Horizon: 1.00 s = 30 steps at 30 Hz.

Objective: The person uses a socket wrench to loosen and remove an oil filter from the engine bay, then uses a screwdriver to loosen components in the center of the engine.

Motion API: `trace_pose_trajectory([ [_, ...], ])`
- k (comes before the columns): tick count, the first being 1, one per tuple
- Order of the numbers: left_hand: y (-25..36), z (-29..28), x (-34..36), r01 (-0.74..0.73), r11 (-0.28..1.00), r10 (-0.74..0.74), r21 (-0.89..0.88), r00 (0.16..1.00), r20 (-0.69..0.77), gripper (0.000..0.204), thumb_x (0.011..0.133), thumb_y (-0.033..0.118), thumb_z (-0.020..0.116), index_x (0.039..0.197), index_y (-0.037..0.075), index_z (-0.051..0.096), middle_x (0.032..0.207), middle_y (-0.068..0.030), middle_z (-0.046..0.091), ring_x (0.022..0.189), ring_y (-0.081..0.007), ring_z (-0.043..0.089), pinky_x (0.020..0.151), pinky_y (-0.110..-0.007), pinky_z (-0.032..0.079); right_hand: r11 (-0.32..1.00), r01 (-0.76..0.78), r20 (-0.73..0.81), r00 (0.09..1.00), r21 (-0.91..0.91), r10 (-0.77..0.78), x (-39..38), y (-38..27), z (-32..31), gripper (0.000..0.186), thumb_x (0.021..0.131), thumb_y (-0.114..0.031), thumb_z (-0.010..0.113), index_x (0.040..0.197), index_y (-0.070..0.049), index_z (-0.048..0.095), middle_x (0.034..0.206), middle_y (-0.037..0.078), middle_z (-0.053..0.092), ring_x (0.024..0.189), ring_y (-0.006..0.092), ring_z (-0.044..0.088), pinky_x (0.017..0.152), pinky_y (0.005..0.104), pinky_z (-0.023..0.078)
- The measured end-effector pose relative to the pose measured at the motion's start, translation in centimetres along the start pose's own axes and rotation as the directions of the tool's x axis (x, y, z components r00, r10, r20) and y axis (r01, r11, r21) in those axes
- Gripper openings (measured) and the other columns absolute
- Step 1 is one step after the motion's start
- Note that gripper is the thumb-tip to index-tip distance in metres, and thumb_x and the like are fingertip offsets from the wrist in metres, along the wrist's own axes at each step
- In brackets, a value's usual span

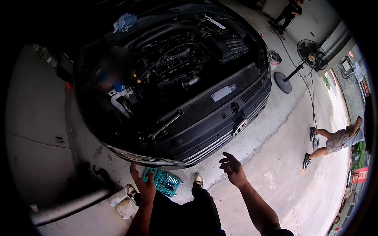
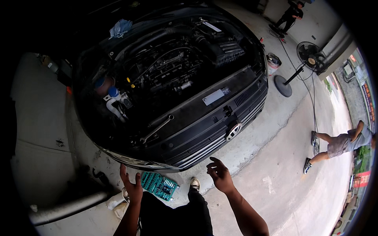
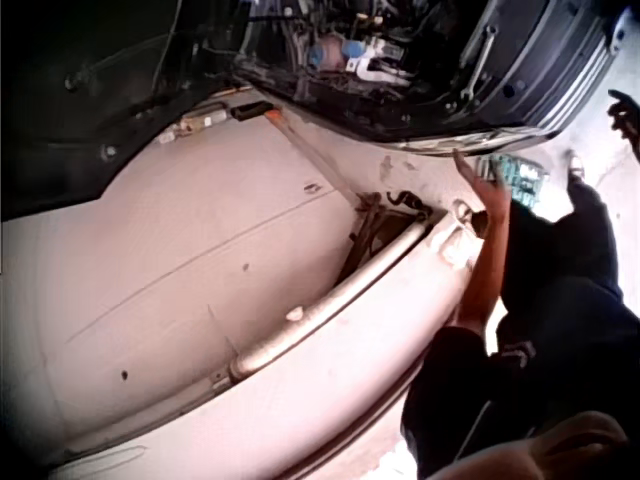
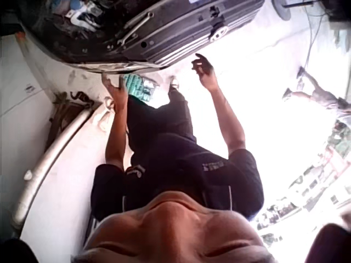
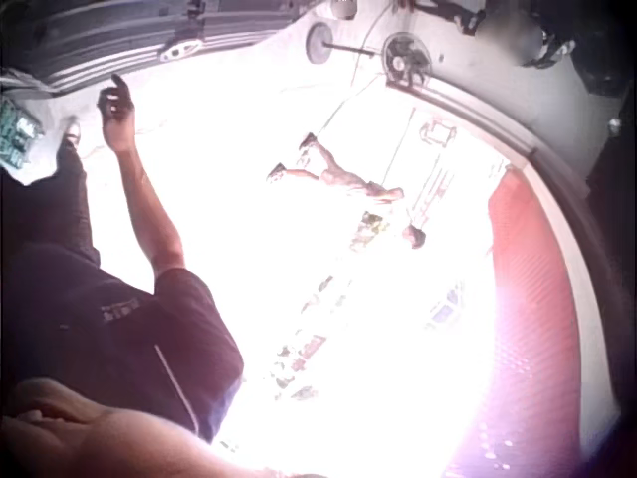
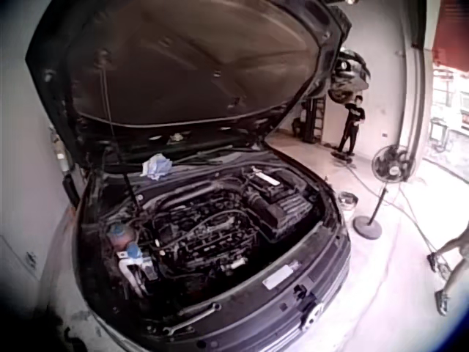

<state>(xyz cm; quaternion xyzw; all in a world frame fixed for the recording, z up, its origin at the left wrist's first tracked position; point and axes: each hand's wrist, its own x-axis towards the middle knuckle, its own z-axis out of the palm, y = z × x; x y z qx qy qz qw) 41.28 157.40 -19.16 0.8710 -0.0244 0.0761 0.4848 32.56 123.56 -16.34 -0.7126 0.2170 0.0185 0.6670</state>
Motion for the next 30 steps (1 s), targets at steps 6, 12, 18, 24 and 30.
trace_pose_trajectory([
  [6,5.1,0.4,-4.4,0.067,0.995,-0.067,0.07,0.998,0.007,0.076,0.085,0.013,0.063,0.146,-0.004,0.022,0.149,-0.0273,0.027,0.138,-0.0427,0.027,0.114,-0.047,0.023,0.998,0.061,-0.102,0.993,-0.03,-0.064,-2.1,0.1,-7.7,0.05,0.095,-0.017,0.054,0.14,-0.002,0.037,0.102,0.01,0.064,0.082,0.0159,0.065,0.063,0.0257,0.049],
  [12,2.0,-0.6,-10.1,0.214,0.952,-0.192,0.221,0.975,-0.115,0.083,0.081,0.009,0.066,0.149,-0.001,0.019,0.152,-0.0289,0.019,0.14,-0.0454,0.023,0.114,-0.046,0.024,0.998,0.047,-0.188,0.981,-0.051,-0.056,-5.5,3.3,-8.5,0.068,0.09,-0.006,0.053,0.149,-0.009,0.018,0.112,0.013,0.059,0.082,0.0201,0.068,0.06,0.0254,0.052],
  [18,-1.4,-2.0,-15.5,0.321,0.931,-0.287,0.174,0.938,-0.197,0.081,0.083,0.009,0.064,0.149,0.0,0.018,0.153,-0.0303,0.016,0.141,-0.0461,0.021,0.115,-0.046,0.023,0.994,0.073,-0.192,0.977,-0.084,-0.088,-8.2,6.2,-10.3,0.069,0.09,-0.002,0.053,0.149,-0.009,0.017,0.108,0.012,0.059,0.08,0.0192,0.068,0.056,0.0249,0.051],
  [24,4.5,0.6,-14.0,0.222,0.961,-0.196,0.162,0.967,-0.162,0.074,0.083,0.009,0.064,0.147,-0.001,0.026,0.152,-0.029,0.02,0.139,-0.0461,0.026,0.112,-0.046,0.028,0.944,0.214,-0.106,0.963,-0.251,-0.247,-3.6,4.1,-9.3,0.07,0.084,0.002,0.058,0.146,-0.008,0.026,0.115,0.012,0.054,0.073,0.0109,0.06,0.057,0.0234,0.047],
  [30,5.0,4.1,-10.4,0.235,0.964,-0.196,0.124,0.944,-0.264,0.073,0.082,0.007,0.064,0.146,-0.001,0.029,0.152,-0.0291,0.023,0.139,-0.0451,0.026,0.112,-0.047,0.028,0.845,0.412,0.202,0.91,-0.341,-0.362,6.0,-2.3,0.4,0.076,0.08,0.001,0.065,0.146,-0.005,0.027,0.131,0.018,0.043,0.104,0.0243,0.059,0.065,0.0284,0.054],
])
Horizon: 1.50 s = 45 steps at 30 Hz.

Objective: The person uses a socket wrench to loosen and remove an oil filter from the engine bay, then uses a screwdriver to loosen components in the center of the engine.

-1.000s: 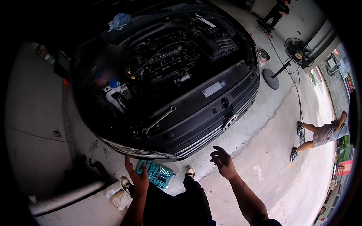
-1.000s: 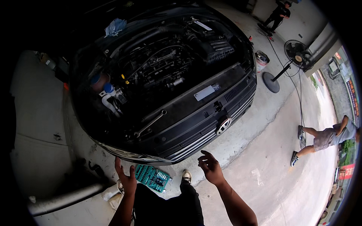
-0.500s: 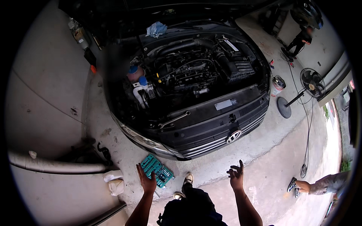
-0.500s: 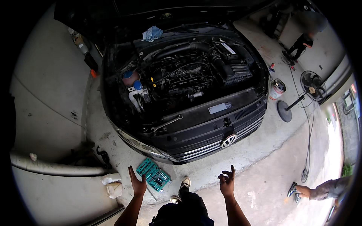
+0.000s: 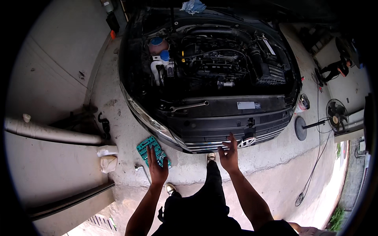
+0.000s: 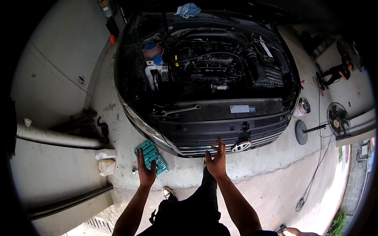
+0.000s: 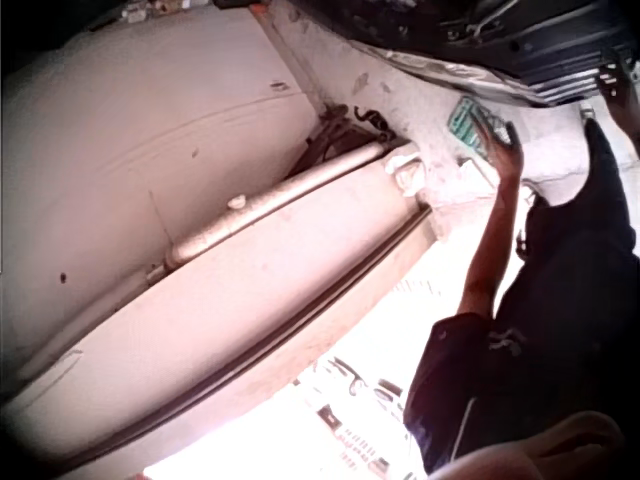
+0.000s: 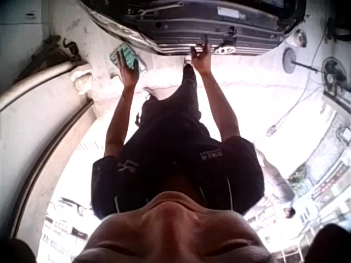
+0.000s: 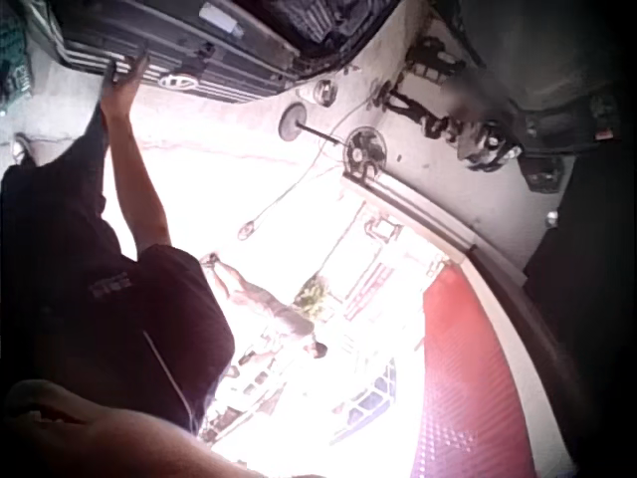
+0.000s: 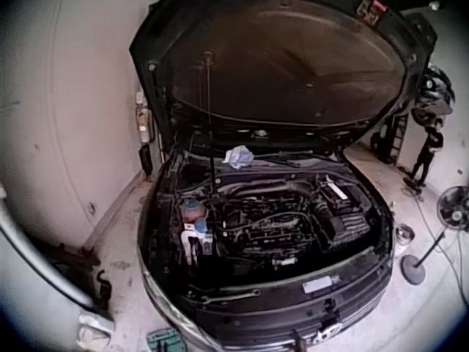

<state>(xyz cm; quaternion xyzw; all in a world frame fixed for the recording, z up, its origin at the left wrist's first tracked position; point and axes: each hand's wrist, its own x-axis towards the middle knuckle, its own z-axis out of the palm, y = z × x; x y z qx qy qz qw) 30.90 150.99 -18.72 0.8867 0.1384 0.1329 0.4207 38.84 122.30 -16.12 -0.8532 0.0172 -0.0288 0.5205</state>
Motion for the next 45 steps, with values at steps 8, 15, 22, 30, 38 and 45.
trace_pose_trajectory([
  [8,-9.7,7.6,-10.8,0.605,0.789,-0.595,0.108,0.796,-0.111,0.073,0.084,0.012,0.064,0.144,-0.004,0.026,0.147,-0.0326,0.025,0.135,-0.0474,0.03,0.111,-0.048,0.03,0.893,0.396,0.439,0.856,-0.215,-0.274,10.6,4.3,7.7,0.068,0.085,-0.003,0.06,0.145,-0.003,0.028,0.14,0.022,0.035,0.117,0.0341,0.052,0.082,0.0395,0.051],
  [15,-25.3,9.6,-21.5,0.917,0.397,-0.899,0.036,0.396,-0.186,0.066,0.084,0.021,0.063,0.139,-0.003,0.035,0.136,-0.0279,0.042,0.127,-0.043,0.041,0.107,-0.045,0.036,0.868,0.496,0.718,0.597,0.022,-0.359,2.2,7.3,19.2,0.047,0.086,-0.005,0.058,0.131,0.001,0.046,0.129,0.02,0.05,0.112,0.032,0.054,0.083,0.0355,0.049],
  [22,-49.0,17.0,-25.1,0.902,0.431,-0.893,-0.024,0.422,-0.159,0.046,0.087,0.024,0.06,0.123,-0.004,0.051,0.114,-0.0265,0.059,0.109,-0.0412,0.057,0.094,-0.044,0.046,0.971,0.232,0.891,0.45,-0.054,-0.058,-9.8,28.9,40.6,0.044,0.082,0.0,0.063,0.124,-0.005,0.051,0.107,0.014,0.057,0.086,0.0267,0.061,0.073,0.0349,0.05],
  [30,-66.5,27.1,-18.2,0.807,0.59,-0.802,-0.035,0.581,-0.138,0.04,0.086,0.029,0.063,0.113,0.0,0.059,0.106,-0.0218,0.06,0.101,-0.0401,0.057,0.088,-0.046,0.046,0.426,0.892,0.969,0.217,-0.149,-0.117,-9.1,48.4,62.6,0.039,0.08,-0.005,0.06,0.118,-0.012,0.062,0.109,0.01,0.052,0.108,0.0259,0.047,0.091,0.0394,0.042],
  [38,-72.8,30.5,-11.2,0.697,0.678,-0.635,0.232,0.715,-0.291,0.032,0.086,0.041,0.064,0.086,0.009,0.065,0.089,-0.0092,0.069,0.085,-0.0326,0.066,0.073,-0.045,0.049,0.166,0.98,0.985,-0.085,0.11,-0.15,-9.6,52.6,67.3,0.012,0.083,-0.019,0.061,0.093,-0.016,0.066,0.098,0.001,0.053,0.101,0.0173,0.048,0.083,0.0329,0.039],
  [45,-72.8,29.7,-10.7,0.78,0.604,-0.755,0.162,0.625,-0.198,0.03,0.095,0.031,0.051,0.091,0.003,0.062,0.089,-0.0183,0.068,0.083,-0.0391,0.066,0.073,-0.048,0.052,0.094,0.992,0.98,-0.064,0.083,-0.189,-9.7,52.2,66.3,0.011,0.083,-0.022,0.061,0.087,-0.014,0.067,0.096,0.001,0.055,0.097,0.0171,0.049,0.082,0.0323,0.037],
])
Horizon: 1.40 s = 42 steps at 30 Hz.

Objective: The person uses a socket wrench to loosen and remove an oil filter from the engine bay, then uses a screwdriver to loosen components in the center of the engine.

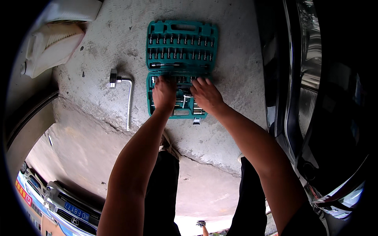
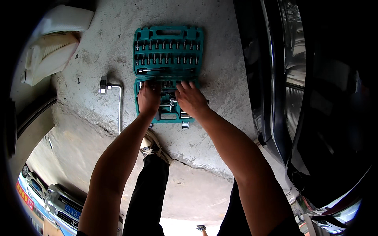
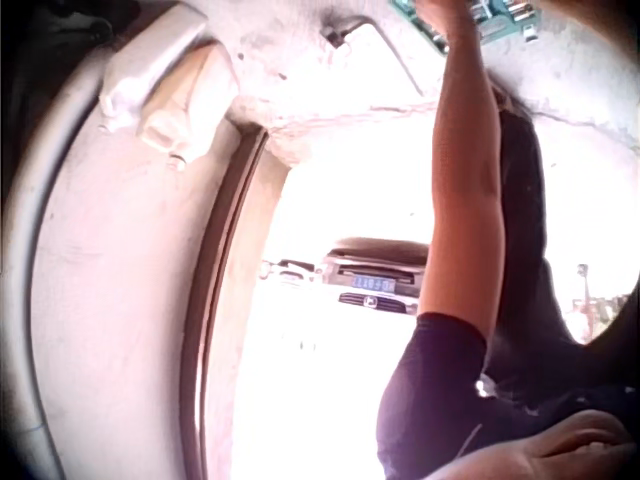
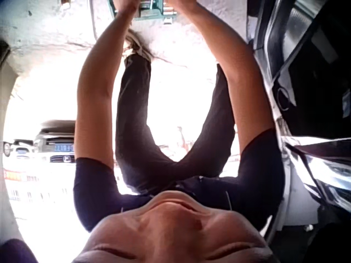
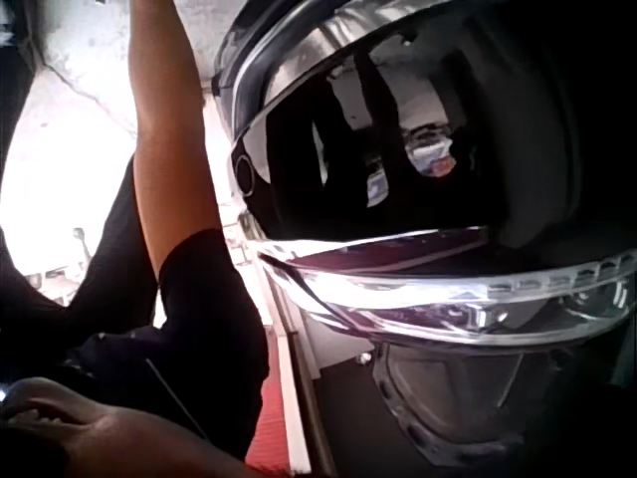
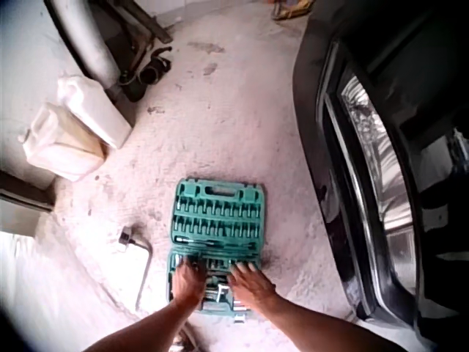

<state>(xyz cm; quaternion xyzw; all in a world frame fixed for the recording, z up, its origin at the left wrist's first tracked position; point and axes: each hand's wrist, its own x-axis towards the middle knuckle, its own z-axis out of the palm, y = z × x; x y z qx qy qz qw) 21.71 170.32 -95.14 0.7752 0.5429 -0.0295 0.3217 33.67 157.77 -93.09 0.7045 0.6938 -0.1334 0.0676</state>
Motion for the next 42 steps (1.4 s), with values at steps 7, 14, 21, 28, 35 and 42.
trace_pose_trajectory([
  [7,-4.5,-3.6,-3.4,0.221,0.833,-0.283,-0.508,0.958,-0.046,0.023,0.096,0.018,0.04,0.099,0.0,0.054,0.07,-0.0171,0.058,0.056,-0.0318,0.056,0.052,-0.045,0.046,0.996,0.014,0.044,0.999,0.094,-0.018,0.8,-0.5,0.7,0.016,0.086,-0.025,0.058,0.089,-0.013,0.069,0.098,0.001,0.056,0.1,0.0176,0.049,0.084,0.0336,0.037],
  [14,-4.4,-11.6,-10.6,0.633,-0.103,-0.678,-0.767,0.52,0.52,0.025,0.096,0.022,0.036,0.101,0.003,0.052,0.07,-0.0013,0.041,0.048,-0.0086,0.039,0.039,-0.022,0.034,0.978,-0.195,-0.01,0.981,-0.071,0.195,-0.1,-3.0,-0.9,0.012,0.084,-0.022,0.056,0.082,-0.014,0.063,0.079,0.002,0.059,0.078,0.0188,0.056,0.077,0.0344,0.041],
  [21,5.3,-15.1,-21.3,0.648,-0.372,-0.684,-0.664,0.292,0.669,0.015,0.09,0.013,0.038,0.089,0.008,0.052,0.071,-0.0045,0.051,0.047,-0.0104,0.043,0.036,-0.019,0.037,0.833,-0.298,-0.026,0.936,0.466,0.35,-8.2,-4.6,-14.7,0.029,0.084,-0.018,0.057,0.108,-0.001,0.059,0.071,0.007,0.06,0.056,0.0209,0.061,0.045,0.0357,0.048],
  [28,16.0,-27.8,-24.1,0.608,0.04,-0.146,-0.793,0.789,0.597,0.065,0.089,0.073,0.032,0.065,0.014,0.044,0.059,-0.0028,0.049,0.058,-0.0201,0.051,0.078,-0.039,0.048,0.173,-0.184,0.03,0.763,0.968,0.645,-29.0,-8.2,-43.0,0.039,0.089,-0.015,0.061,0.121,0.0,0.046,0.078,0.02,0.062,0.065,0.0365,0.063,0.06,0.044,0.051],
  [35,51.7,-35.6,-40.0,0.664,-0.082,-0.166,-0.743,0.726,0.667,0.037,0.097,0.044,0.038,0.101,0.012,0.055,0.056,0.0031,0.035,0.052,-0.0157,0.04,0.054,-0.036,0.042,-0.138,0.129,0.082,0.369,0.982,0.926,-48.1,-3.0,-61.4,0.05,0.089,-0.01,0.059,0.134,-0.008,0.038,0.086,0.01,0.058,0.066,0.0195,0.061,0.06,0.0363,0.049],
  [42,78.9,-39.1,-55.0,0.539,-0.183,0.26,-0.822,0.833,0.489,0.023,0.099,0.024,0.04,0.118,0.013,0.045,0.071,0.002,0.037,0.057,-0.0077,0.037,0.05,-0.022,0.034,-0.116,0.857,0.043,0.109,0.503,0.993,-66.0,7.5,-72.9,0.046,0.103,-0.034,0.039,0.139,-0.005,0.033,0.095,0.003,0.046,0.091,0.013,0.041,0.086,0.0297,0.034],
])
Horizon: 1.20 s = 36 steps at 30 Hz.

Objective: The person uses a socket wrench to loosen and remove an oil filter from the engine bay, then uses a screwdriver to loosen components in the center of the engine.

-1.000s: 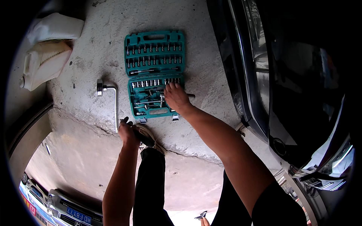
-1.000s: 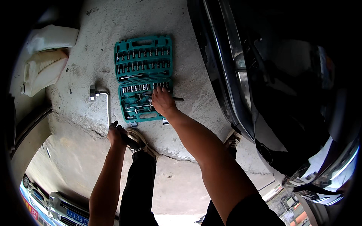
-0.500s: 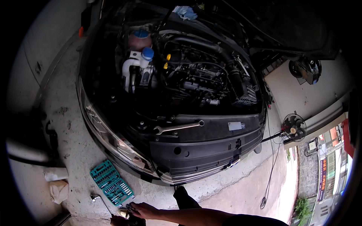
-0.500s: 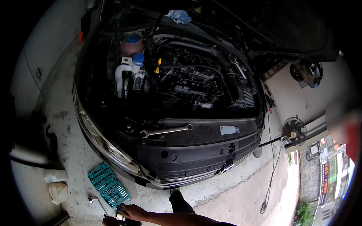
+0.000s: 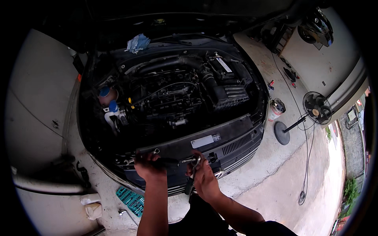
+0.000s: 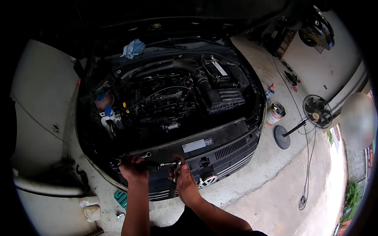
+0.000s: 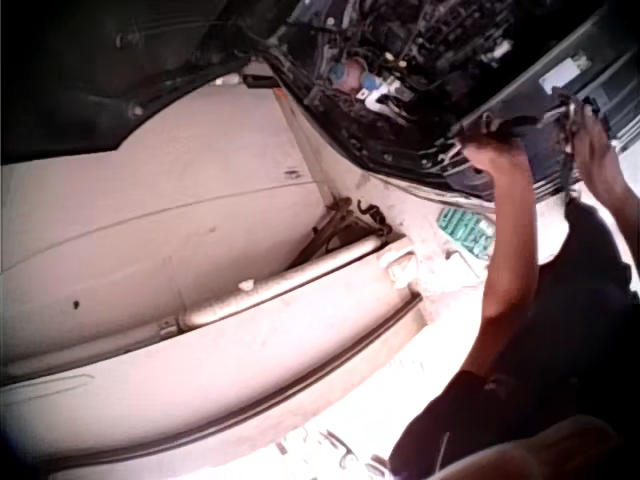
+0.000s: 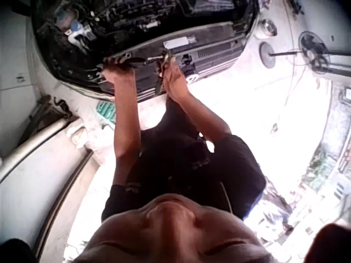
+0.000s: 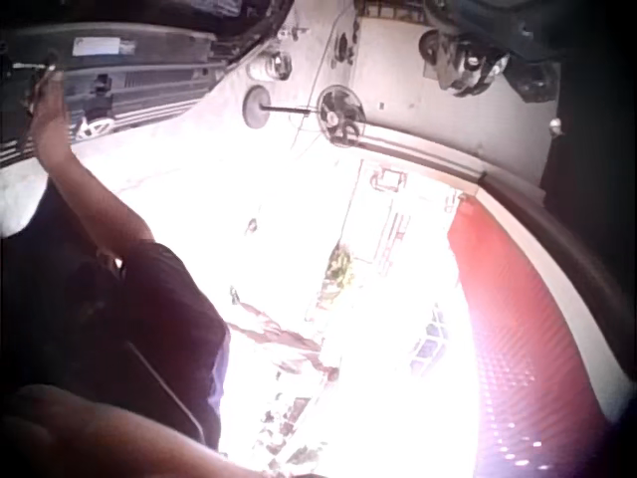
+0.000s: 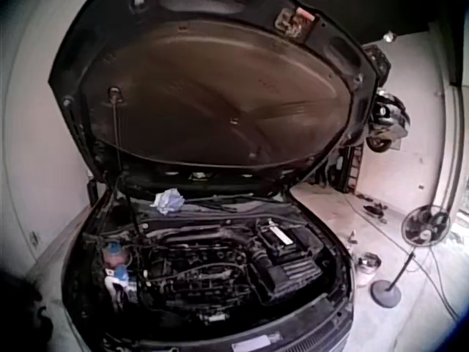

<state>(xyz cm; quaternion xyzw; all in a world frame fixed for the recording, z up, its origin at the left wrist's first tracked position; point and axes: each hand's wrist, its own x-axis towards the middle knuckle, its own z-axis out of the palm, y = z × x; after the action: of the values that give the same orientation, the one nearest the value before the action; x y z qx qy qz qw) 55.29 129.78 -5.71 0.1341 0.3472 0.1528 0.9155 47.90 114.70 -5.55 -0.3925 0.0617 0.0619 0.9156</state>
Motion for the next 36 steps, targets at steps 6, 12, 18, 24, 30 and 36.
trace_pose_trajectory([
  [6,-7.5,10.7,-3.2,-0.018,1.0,0.019,-0.006,0.998,0.065,0.016,0.101,0.024,0.035,0.108,0.014,0.045,0.073,0.003,0.033,0.059,-0.0099,0.033,0.054,-0.025,0.031,0.903,0.261,-0.084,0.948,-0.342,-0.306,2.1,-8.5,-0.2,0.021,0.101,-0.018,0.05,0.117,-0.004,0.048,0.082,-0.003,0.045,0.073,0.0036,0.039,0.067,0.0172,0.034],
  [12,-10.6,13.0,-4.2,-0.023,0.999,0.017,0.049,0.992,0.123,0.019,0.103,0.027,0.035,0.104,0.014,0.049,0.069,0.0041,0.031,0.057,-0.0086,0.031,0.052,-0.023,0.028,0.809,0.39,-0.191,0.84,-0.44,-0.508,3.8,-10.6,-1.5,0.023,0.101,-0.02,0.049,0.117,-0.005,0.043,0.08,-0.002,0.045,0.071,0.0037,0.038,0.065,0.0183,0.033],
  [18,-11.1,11.9,-2.1,0.063,0.997,-0.056,-0.032,0.981,0.186,0.025,0.104,0.03,0.034,0.094,0.015,0.052,0.065,0.006,0.031,0.053,-0.0067,0.029,0.047,-0.02,0.026,0.885,0.266,-0.331,0.854,-0.382,-0.4,5.8,-9.1,-2.4,0.027,0.102,-0.03,0.047,0.114,-0.006,0.044,0.08,0.001,0.047,0.073,0.0079,0.043,0.068,0.0227,0.039],
  [24,-7.9,11.2,2.8,0.016,1.0,-0.011,-0.027,0.984,0.179,0.027,0.104,0.033,0.036,0.092,0.016,0.054,0.063,0.0058,0.032,0.05,-0.0057,0.029,0.043,-0.02,0.024,0.847,0.178,-0.352,0.852,-0.5,-0.387,8.5,-4.4,0.0,0.022,0.103,-0.028,0.045,0.112,-0.008,0.043,0.077,-0.002,0.04,0.069,0.0063,0.039,0.064,0.0236,0.037],
  [30,-1.7,6.9,14.3,-0.006,1.0,0.001,0.01,0.913,0.408,0.032,0.102,0.042,0.038,0.089,0.017,0.053,0.057,0.0066,0.029,0.045,-0.0039,0.026,0.039,-0.02,0.019,0.97,-0.233,-0.422,0.888,-0.074,0.182,11.6,3.5,4.7,0.018,0.101,-0.032,0.05,0.103,-0.016,0.04,0.065,-0.004,0.034,0.049,0.0042,0.03,0.044,0.0212,0.025],
  [36,1.6,4.0,24.6,0.141,0.972,-0.171,0.186,0.973,0.156,0.032,0.104,0.04,0.035,0.085,0.018,0.049,0.059,0.0069,0.028,0.045,-0.0051,0.024,0.041,-0.02,0.02,0.948,-0.317,-0.65,0.721,-0.005,0.238,17.4,13.3,8.7,0.018,0.101,-0.028,0.049,0.101,-0.013,0.04,0.063,-0.004,0.036,0.047,0.004,0.032,0.041,0.0217,0.026],
])
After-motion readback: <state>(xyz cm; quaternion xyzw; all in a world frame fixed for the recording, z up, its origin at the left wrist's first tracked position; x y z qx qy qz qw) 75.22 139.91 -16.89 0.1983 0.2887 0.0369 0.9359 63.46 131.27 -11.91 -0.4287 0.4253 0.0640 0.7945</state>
